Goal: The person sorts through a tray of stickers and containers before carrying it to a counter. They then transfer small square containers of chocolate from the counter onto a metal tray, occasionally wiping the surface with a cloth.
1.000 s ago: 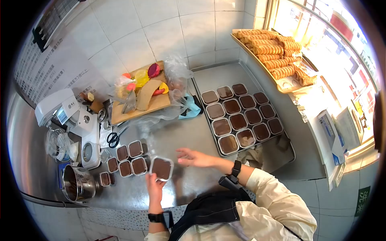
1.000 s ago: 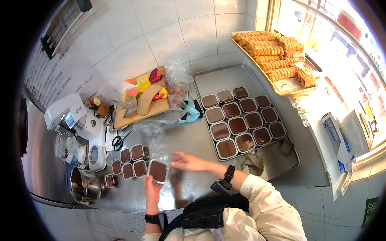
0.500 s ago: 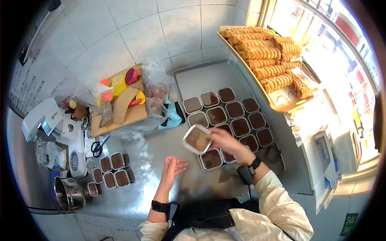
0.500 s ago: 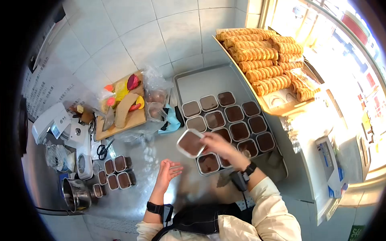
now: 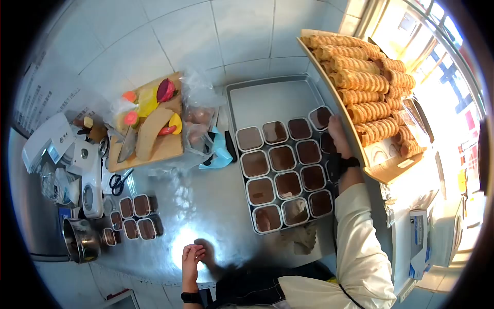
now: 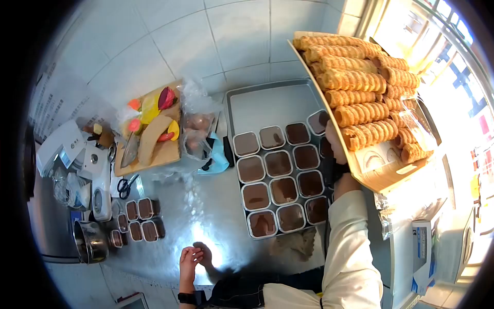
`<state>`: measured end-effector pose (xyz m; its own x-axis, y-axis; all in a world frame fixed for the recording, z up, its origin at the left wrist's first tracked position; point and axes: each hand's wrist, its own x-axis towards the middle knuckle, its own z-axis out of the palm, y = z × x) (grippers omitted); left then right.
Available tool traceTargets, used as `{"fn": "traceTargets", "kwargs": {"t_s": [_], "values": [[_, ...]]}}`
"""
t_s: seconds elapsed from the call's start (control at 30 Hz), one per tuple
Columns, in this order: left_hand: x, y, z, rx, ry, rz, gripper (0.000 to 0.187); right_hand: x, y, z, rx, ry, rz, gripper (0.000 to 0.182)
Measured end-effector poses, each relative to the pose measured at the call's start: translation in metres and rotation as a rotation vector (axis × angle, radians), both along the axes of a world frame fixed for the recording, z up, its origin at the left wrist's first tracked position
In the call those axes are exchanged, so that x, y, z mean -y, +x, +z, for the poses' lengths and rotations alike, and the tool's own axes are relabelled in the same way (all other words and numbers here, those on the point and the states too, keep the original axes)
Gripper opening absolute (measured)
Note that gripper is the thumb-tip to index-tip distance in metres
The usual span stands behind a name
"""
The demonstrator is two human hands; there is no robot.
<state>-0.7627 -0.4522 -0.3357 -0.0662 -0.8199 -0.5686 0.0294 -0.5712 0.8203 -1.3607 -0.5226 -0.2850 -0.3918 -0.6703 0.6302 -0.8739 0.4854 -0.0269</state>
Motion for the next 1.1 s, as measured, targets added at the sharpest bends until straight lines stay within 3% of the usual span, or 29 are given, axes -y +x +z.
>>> {"fn": "traceTargets", "kwargs": {"t_s": [0.07, 0.1, 0.17, 0.27, 0.37, 0.63, 0.97, 1.0, 1.07, 1.1], "values": [[-0.004, 0.003, -0.002, -0.014, 0.010, 0.013, 0.016, 0.031, -0.025, -0.030, -0.092, -0.005, -0.259, 0.025], [-0.006, 0.003, -0.002, -0.014, 0.010, 0.019, 0.016, 0.038, -0.037, -0.037, 0.209, 0.305, -0.298, 0.028], [-0.009, -0.001, -0.004, -0.035, 0.027, 0.035, 0.016, 0.045, -0.065, -0.082, 0.163, 0.014, -0.172, 0.032], [-0.012, -0.007, -0.005, -0.045, 0.027, 0.022, 0.016, 0.064, -0.103, -0.145, 0.106, -0.175, -0.164, 0.035], [-0.012, -0.010, -0.004, -0.046, 0.042, 0.006, 0.016, 0.064, -0.118, -0.165, 0.215, -0.033, -0.223, 0.035], [-0.011, -0.009, -0.009, -0.039, 0.032, 0.026, 0.015, 0.034, -0.094, -0.101, 0.676, 0.189, -0.176, 0.034], [-0.006, -0.010, -0.013, -0.004, 0.040, 0.009, 0.014, 0.033, -0.078, -0.067, 0.973, 0.357, -0.140, 0.037], [-0.007, -0.010, -0.013, -0.002, 0.043, 0.007, 0.014, 0.031, -0.071, -0.062, 0.976, 0.359, -0.142, 0.037], [-0.007, -0.009, -0.012, -0.005, 0.034, 0.030, 0.013, 0.025, -0.050, -0.053, 0.451, 0.419, -0.315, 0.031], [-0.006, -0.007, -0.012, -0.004, 0.034, 0.025, 0.013, 0.019, -0.041, -0.047, 0.453, 0.419, -0.319, 0.031]]}}
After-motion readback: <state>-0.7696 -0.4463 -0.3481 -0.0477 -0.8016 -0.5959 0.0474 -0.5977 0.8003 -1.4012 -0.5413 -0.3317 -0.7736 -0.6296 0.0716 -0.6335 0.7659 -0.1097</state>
